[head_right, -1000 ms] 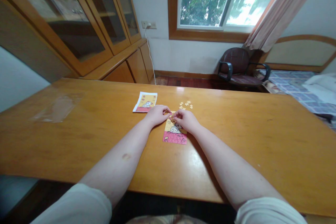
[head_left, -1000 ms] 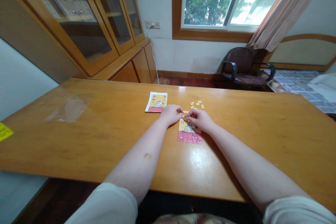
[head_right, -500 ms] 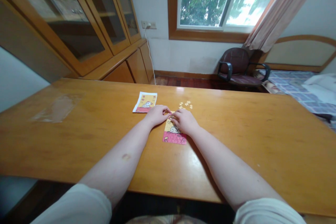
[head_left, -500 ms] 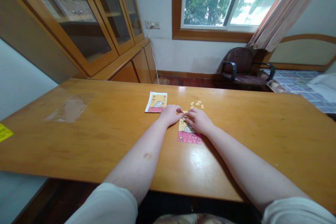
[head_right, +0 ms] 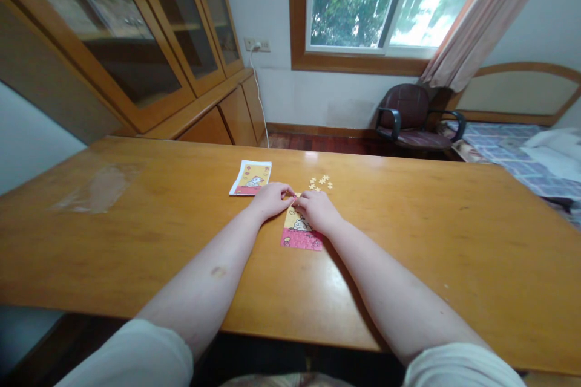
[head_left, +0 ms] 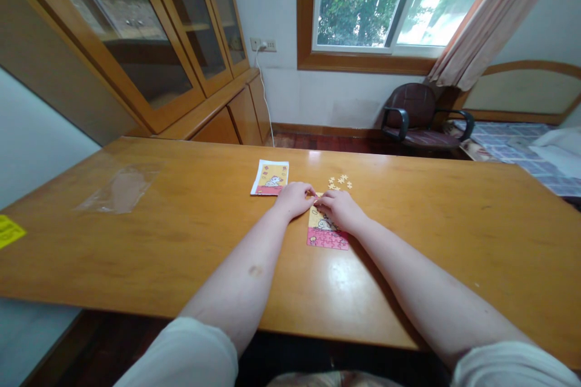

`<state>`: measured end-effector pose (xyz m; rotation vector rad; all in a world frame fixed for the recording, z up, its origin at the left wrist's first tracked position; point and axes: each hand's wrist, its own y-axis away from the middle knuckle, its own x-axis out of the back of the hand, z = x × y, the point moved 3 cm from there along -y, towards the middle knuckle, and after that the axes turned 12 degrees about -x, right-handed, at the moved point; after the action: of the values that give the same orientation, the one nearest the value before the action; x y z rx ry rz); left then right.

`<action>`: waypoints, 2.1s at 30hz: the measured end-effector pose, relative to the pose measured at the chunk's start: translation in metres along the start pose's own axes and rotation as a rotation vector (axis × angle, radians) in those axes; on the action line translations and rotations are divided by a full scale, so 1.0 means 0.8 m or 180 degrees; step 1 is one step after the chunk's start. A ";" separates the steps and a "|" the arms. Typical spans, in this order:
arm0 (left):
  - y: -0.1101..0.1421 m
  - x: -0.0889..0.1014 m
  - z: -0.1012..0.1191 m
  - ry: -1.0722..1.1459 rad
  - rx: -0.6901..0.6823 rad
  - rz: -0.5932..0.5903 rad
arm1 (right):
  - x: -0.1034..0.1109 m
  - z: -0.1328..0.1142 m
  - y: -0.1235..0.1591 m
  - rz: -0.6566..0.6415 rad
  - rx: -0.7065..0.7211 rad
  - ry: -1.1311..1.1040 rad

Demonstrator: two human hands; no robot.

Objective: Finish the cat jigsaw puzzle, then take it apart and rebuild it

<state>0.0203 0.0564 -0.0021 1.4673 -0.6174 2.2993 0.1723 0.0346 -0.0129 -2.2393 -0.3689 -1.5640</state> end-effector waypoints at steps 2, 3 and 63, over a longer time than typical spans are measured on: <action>0.000 -0.001 -0.001 -0.0001 -0.0009 -0.0002 | 0.001 0.001 0.000 0.0004 -0.0031 -0.0062; 0.000 -0.001 -0.001 -0.0004 -0.0012 0.0007 | 0.002 0.002 0.000 0.0011 -0.0045 -0.0113; 0.000 -0.001 -0.003 0.0024 -0.0032 0.0032 | 0.005 0.007 0.011 0.0139 -0.0981 -0.0670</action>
<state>0.0191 0.0576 -0.0040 1.4536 -0.6345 2.3050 0.1823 0.0294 -0.0124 -2.6383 -0.1403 -1.4482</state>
